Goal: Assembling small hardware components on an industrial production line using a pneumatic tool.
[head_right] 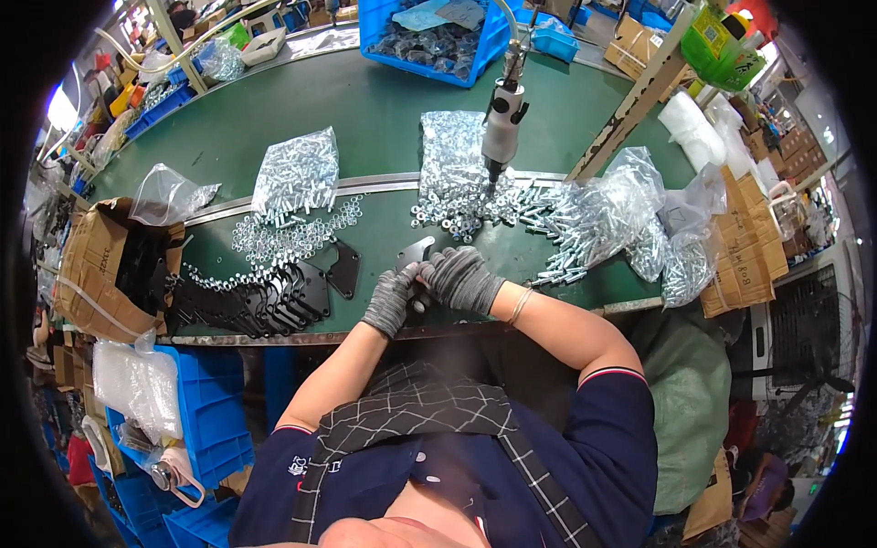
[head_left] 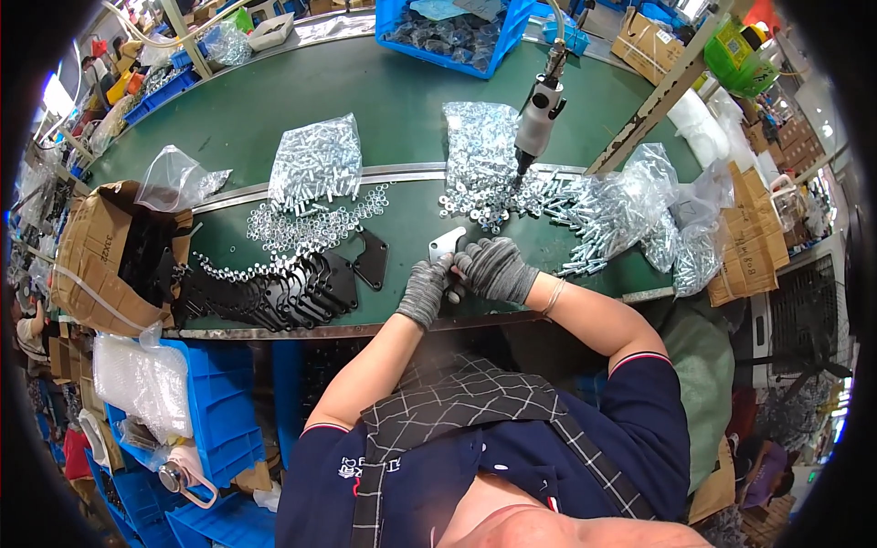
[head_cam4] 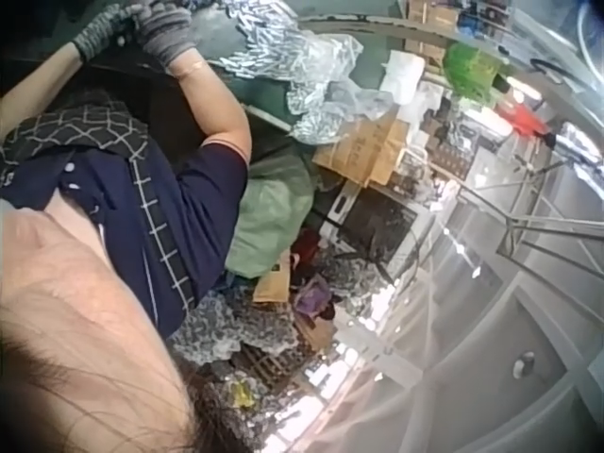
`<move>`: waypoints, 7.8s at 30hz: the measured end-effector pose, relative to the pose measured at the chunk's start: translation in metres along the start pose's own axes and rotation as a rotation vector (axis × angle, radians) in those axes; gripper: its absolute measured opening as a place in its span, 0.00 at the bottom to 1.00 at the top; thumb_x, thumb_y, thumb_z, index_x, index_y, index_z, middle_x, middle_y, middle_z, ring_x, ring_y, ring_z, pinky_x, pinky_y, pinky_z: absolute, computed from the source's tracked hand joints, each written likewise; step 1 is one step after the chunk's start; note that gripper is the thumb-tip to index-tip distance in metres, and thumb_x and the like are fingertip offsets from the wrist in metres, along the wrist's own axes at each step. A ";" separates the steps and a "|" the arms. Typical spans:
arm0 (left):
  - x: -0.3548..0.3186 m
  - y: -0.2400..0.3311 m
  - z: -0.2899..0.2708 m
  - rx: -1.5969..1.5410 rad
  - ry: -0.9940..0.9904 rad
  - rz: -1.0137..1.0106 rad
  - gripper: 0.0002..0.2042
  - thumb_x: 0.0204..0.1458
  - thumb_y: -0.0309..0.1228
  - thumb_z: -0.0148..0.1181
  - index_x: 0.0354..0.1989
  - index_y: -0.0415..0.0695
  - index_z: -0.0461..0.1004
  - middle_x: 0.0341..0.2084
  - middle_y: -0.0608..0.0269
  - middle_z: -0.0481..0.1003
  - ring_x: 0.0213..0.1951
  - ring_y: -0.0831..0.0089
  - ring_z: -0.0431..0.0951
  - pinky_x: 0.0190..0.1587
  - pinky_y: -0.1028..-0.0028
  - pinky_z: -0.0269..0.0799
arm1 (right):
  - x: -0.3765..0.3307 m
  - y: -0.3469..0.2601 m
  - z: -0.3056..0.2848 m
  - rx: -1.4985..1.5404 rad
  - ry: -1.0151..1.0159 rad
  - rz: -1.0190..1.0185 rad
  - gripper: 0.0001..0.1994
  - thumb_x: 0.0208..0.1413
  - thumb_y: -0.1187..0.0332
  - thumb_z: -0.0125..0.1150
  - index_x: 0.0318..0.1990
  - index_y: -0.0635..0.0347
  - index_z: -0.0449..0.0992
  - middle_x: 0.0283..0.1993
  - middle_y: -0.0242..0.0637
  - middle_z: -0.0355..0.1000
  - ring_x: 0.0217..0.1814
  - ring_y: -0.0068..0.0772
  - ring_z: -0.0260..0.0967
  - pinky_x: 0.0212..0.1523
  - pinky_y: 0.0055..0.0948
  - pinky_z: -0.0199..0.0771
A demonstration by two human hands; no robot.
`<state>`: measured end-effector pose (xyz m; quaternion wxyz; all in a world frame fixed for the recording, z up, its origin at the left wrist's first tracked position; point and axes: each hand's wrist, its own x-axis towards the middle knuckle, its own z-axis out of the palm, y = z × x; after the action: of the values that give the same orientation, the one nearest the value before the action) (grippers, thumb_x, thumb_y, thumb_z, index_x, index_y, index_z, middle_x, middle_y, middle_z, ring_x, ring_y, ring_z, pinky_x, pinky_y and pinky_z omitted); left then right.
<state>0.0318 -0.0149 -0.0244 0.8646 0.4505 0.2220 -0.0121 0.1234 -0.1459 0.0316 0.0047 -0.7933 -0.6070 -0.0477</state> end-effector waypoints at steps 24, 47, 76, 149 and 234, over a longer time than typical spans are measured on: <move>0.004 0.004 0.003 -0.048 0.018 -0.034 0.15 0.57 0.38 0.50 0.29 0.37 0.72 0.17 0.59 0.72 0.14 0.71 0.70 0.12 0.76 0.64 | 0.017 0.022 -0.011 -0.066 -0.077 -0.358 0.18 0.53 0.60 0.51 0.48 0.59 0.69 0.36 0.44 0.71 0.37 0.42 0.72 0.31 0.39 0.72; -0.004 0.011 -0.001 -0.028 -0.038 -0.085 0.15 0.57 0.39 0.50 0.32 0.37 0.71 0.21 0.52 0.74 0.17 0.70 0.72 0.18 0.75 0.67 | 0.042 0.124 -0.058 2.214 0.583 -0.147 0.21 0.56 0.54 0.53 0.51 0.57 0.64 0.40 0.31 0.68 0.39 0.29 0.66 0.37 0.32 0.71; -0.011 0.007 0.008 -0.093 0.015 -0.013 0.08 0.57 0.34 0.50 0.33 0.41 0.69 0.18 0.57 0.73 0.13 0.77 0.68 0.14 0.80 0.61 | 0.020 -0.019 -0.060 1.400 0.909 0.106 0.24 0.41 0.83 0.62 0.48 0.58 0.65 0.40 0.32 0.69 0.41 0.24 0.68 0.41 0.25 0.72; -0.037 0.011 -0.041 -0.379 -0.311 -0.103 0.19 0.55 0.45 0.53 0.44 0.42 0.69 0.19 0.63 0.73 0.10 0.77 0.65 0.11 0.82 0.58 | -0.012 -0.052 0.017 0.806 0.672 0.240 0.09 0.44 0.78 0.63 0.35 0.58 0.74 0.30 0.39 0.73 0.30 0.39 0.72 0.31 0.31 0.73; 0.002 0.011 0.004 0.028 0.055 0.007 0.11 0.56 0.34 0.50 0.29 0.38 0.71 0.18 0.55 0.75 0.10 0.75 0.66 0.13 0.78 0.62 | 0.028 0.008 -0.061 1.623 0.990 0.085 0.26 0.45 0.74 0.66 0.52 0.58 0.61 0.46 0.38 0.69 0.44 0.28 0.70 0.45 0.28 0.74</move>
<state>0.0376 -0.0115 -0.0149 0.8518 0.4635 0.2441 0.0000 0.1337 -0.1251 0.0947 0.8126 -0.4589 -0.3546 0.0582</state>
